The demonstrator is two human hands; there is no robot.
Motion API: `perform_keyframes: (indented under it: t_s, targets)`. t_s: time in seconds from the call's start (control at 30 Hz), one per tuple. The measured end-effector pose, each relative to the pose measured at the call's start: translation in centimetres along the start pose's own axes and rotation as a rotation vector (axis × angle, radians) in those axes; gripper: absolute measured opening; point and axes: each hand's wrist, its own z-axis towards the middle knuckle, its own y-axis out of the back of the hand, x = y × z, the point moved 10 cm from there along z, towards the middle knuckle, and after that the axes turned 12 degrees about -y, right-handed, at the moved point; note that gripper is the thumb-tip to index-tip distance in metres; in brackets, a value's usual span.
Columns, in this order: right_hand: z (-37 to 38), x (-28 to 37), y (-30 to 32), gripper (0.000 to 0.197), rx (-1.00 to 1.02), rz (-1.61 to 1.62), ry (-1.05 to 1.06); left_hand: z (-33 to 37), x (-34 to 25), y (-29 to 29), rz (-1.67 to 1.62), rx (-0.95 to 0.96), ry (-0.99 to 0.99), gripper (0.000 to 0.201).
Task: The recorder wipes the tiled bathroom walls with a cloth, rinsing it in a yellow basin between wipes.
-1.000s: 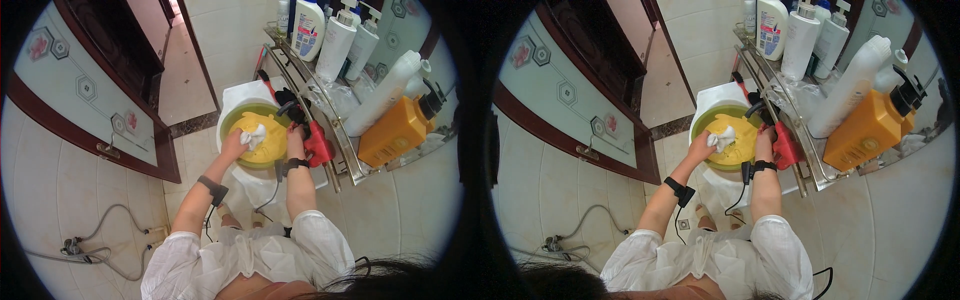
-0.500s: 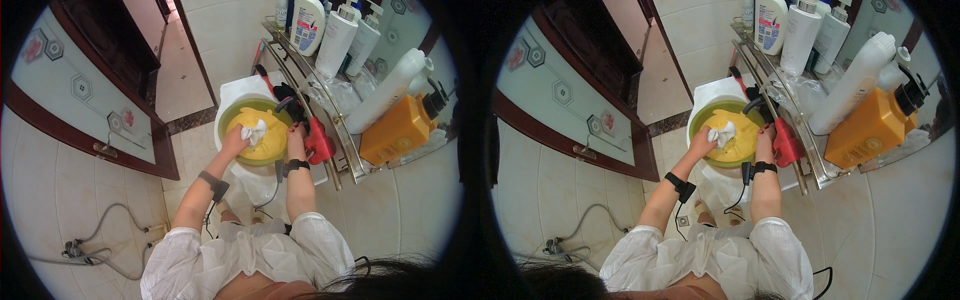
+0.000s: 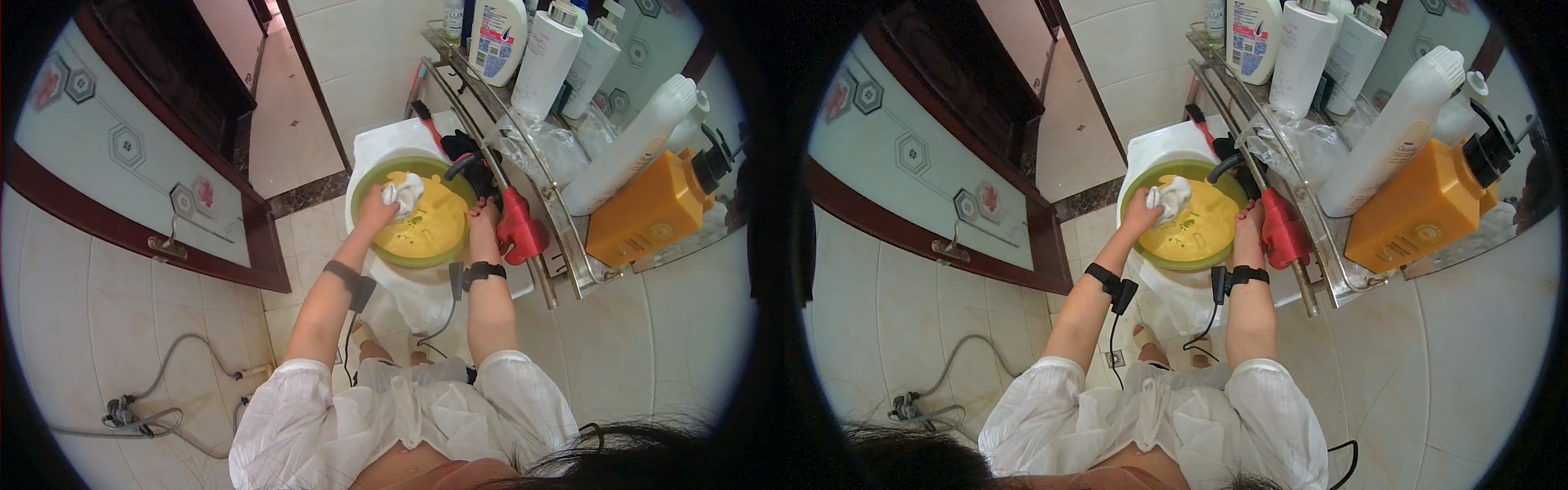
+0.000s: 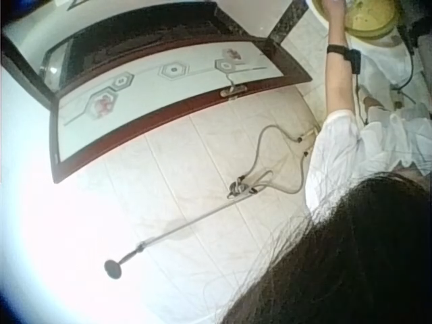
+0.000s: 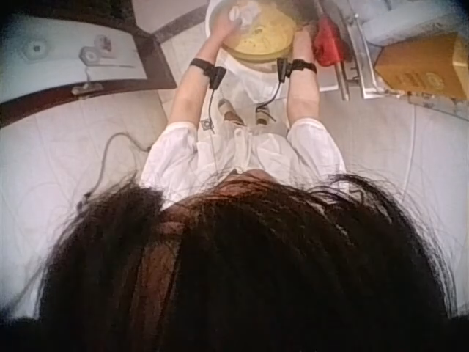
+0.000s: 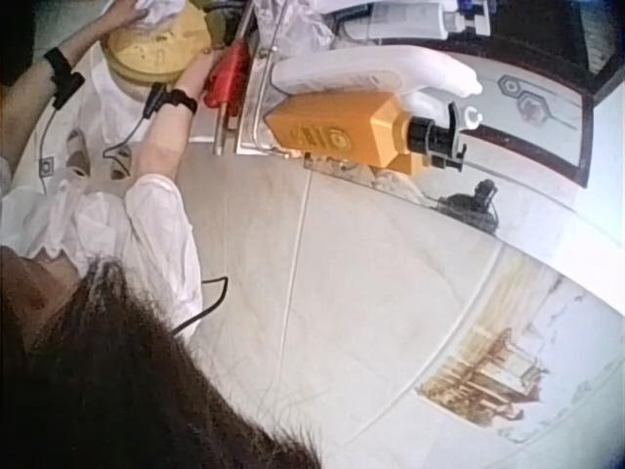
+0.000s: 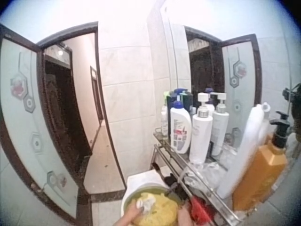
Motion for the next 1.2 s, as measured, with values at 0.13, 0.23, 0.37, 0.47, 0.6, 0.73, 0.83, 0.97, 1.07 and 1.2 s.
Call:
perform_keyframes:
  t_s: [0.13, 0.23, 0.37, 0.47, 0.6, 0.73, 0.83, 0.97, 1.07, 1.2]
  targets:
    - [0.6, 0.2, -0.2, 0.03, 0.083, 0.0, -0.034, 0.6, -1.1, -1.6, -0.101, -0.023, -0.101, 0.051]
    - [0.5, -0.3, -0.2, 0.029, 0.066, 0.012, -0.049, 1.2, -1.2, -3.0, -0.198, -0.009, -0.133, 0.049]
    - [0.3, -0.2, 0.2, 0.027, 0.093, 0.039, -0.045, 2.1, -1.6, -5.3, -0.226, 0.061, -0.099, 0.045]
    - [0.5, -0.3, -0.1, 0.025, 0.13, 0.032, -0.023, 2.9, -1.0, -6.8, -0.339, 0.098, -0.08, 0.042]
    - [0.6, -0.2, -0.1, 0.022, 0.139, 0.059, 0.066, 3.4, -1.0, -8.5, -0.386, 0.1, -0.028, 0.038]
    - [-0.7, -1.8, -1.1, 0.032, 0.236, 0.034, 0.091, 3.2, -0.5, -10.8, -0.707, 0.124, 0.155, 0.035]
    - [-2.2, -2.6, -1.7, 0.044, 0.216, -0.174, 0.155, 2.6, 0.4, -12.3, -0.902, 0.111, 0.336, 0.029]
    - [-1.2, -1.3, -0.2, 0.043, 0.142, -0.265, 0.216, 1.4, -0.8, -15.0, -1.112, 0.088, 0.495, 0.027]
    - [0.0, -3.2, -1.9, 0.037, 0.396, -0.29, 0.036, 2.3, -1.3, -16.5, -1.147, 0.097, 0.417, 0.03]
    - [-2.8, -8.8, -7.4, 0.032, 0.577, -0.299, -0.008, 4.4, 2.0, -12.8, -0.636, 0.027, 0.206, 0.036]
